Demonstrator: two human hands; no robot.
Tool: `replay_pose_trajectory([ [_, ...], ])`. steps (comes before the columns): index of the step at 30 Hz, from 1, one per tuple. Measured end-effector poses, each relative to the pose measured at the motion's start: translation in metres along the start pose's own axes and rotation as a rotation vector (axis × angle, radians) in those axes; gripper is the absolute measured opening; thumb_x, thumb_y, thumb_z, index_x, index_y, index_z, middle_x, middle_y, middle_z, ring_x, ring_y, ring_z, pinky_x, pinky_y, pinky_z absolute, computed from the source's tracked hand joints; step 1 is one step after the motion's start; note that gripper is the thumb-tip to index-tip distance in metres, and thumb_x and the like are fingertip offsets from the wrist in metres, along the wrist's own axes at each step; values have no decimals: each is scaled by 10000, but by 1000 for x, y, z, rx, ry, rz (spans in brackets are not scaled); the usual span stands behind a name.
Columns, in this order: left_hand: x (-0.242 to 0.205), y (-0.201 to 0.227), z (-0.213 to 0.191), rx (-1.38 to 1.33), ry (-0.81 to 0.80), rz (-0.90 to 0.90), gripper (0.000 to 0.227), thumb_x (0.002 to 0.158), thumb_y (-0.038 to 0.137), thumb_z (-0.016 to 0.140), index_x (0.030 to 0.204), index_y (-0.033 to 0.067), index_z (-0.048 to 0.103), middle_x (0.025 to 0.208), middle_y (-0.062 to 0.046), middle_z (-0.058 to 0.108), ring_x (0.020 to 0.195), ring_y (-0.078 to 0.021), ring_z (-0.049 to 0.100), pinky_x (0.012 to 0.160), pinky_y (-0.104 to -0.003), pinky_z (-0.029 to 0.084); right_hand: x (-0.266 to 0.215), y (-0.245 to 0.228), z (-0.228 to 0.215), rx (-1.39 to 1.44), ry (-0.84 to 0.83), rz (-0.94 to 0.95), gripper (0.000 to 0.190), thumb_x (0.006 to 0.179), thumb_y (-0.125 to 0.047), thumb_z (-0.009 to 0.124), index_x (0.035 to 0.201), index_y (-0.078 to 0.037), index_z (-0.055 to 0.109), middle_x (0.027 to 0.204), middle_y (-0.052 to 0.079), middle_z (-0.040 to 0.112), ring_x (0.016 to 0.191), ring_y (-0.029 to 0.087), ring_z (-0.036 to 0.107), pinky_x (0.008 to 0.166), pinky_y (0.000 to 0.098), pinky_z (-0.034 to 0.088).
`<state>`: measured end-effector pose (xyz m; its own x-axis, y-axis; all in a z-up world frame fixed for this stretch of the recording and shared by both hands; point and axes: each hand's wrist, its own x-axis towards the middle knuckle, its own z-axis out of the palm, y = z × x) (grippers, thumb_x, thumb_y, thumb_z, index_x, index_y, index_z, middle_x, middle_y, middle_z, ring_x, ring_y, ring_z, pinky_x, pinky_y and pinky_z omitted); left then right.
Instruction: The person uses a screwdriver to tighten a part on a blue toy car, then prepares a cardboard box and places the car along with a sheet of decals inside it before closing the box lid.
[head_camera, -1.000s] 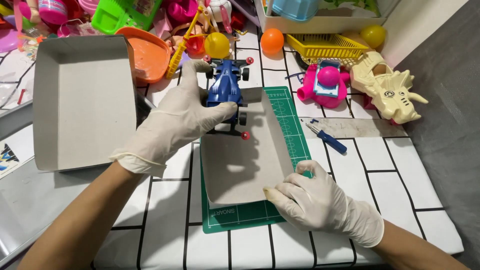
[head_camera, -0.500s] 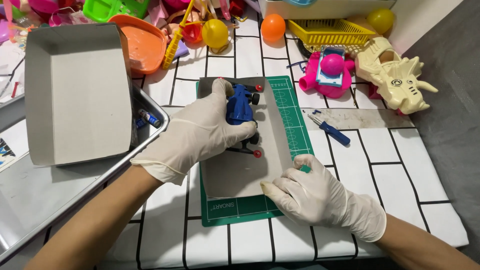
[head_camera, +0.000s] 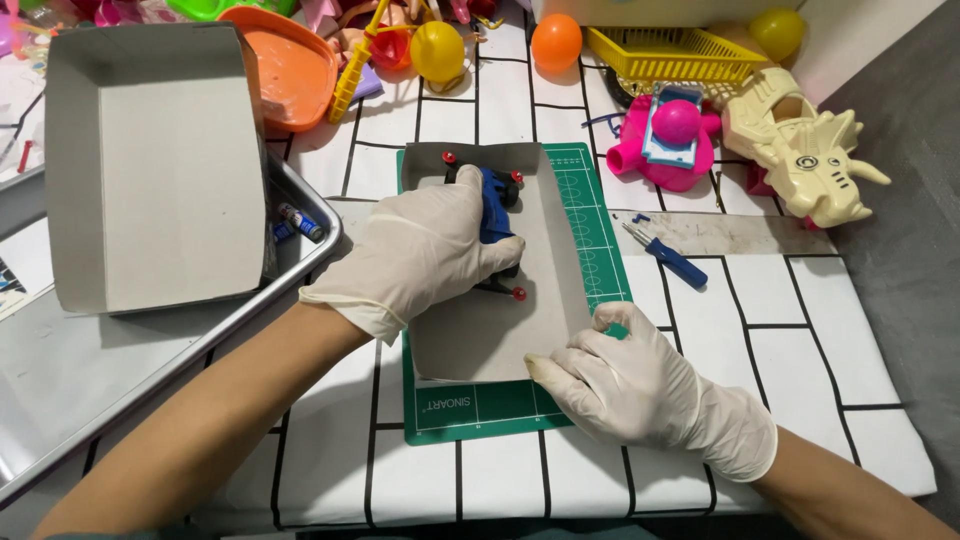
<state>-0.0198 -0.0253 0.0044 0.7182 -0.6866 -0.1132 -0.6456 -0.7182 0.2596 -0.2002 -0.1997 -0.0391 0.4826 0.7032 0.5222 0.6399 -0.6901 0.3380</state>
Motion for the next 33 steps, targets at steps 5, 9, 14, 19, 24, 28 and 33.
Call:
replay_pose_trajectory([
  [5, -5, 8, -8, 0, 41, 12, 566, 962, 620, 514, 1186, 100, 498, 978, -240, 652, 808, -452, 658, 621, -566, 536, 4, 2, -2, 29, 12, 5, 332, 955, -26, 665, 1274, -23, 572, 815, 45, 659, 629, 188, 561, 740, 477, 474],
  [9, 6, 1, 17, 14, 237, 80, 453, 921, 535, 586, 1020, 94, 557, 843, -176, 687, 795, -416, 650, 592, -520, 530, 3, 2, 1, 20, 5, 15, 335, 936, -30, 683, 1258, -54, 594, 872, 50, 688, 642, 179, 586, 773, 476, 466],
  [14, 1, 0, 11, 9, 270, 95, 507, 912, 619, 652, 954, 114, 662, 919, -148, 670, 791, -378, 664, 627, -491, 540, 5, 2, 0, 60, -12, 20, 395, 940, -36, 696, 1310, -50, 558, 864, 48, 683, 653, 185, 592, 788, 470, 459],
  [19, -61, -26, -41, -26, 418, 185, 492, 994, 560, 705, 977, 83, 584, 896, -118, 636, 681, -242, 634, 530, -381, 574, 9, 4, -6, 81, -18, 47, 362, 933, -95, 748, 1255, -54, 586, 910, 48, 723, 715, 190, 674, 795, 466, 460],
  [24, -125, -131, -77, 582, 618, -232, 745, 1084, 612, 655, 1549, 51, 500, 1093, -202, 649, 868, -344, 692, 576, -445, 632, 10, 8, -7, 73, -10, 77, 339, 915, -142, 788, 1207, -81, 627, 984, 38, 734, 796, 192, 697, 816, 453, 461],
  [28, -125, -193, -86, 128, 176, -745, 705, 961, 599, 687, 1333, 25, 517, 1178, -307, 720, 1078, -567, 677, 861, -680, 521, 8, 11, -7, 33, -11, 92, 262, 899, -155, 789, 1130, -115, 672, 982, 0, 748, 805, 171, 709, 817, 442, 458],
  [33, -147, -265, -62, -228, 571, -546, 700, 758, 105, 579, 1452, 105, 675, 975, -21, 756, 861, -235, 670, 766, -367, 482, -3, 17, -11, -37, -34, 104, 316, 907, -193, 794, 1188, -151, 656, 1017, -24, 750, 866, 153, 704, 887, 455, 451],
])
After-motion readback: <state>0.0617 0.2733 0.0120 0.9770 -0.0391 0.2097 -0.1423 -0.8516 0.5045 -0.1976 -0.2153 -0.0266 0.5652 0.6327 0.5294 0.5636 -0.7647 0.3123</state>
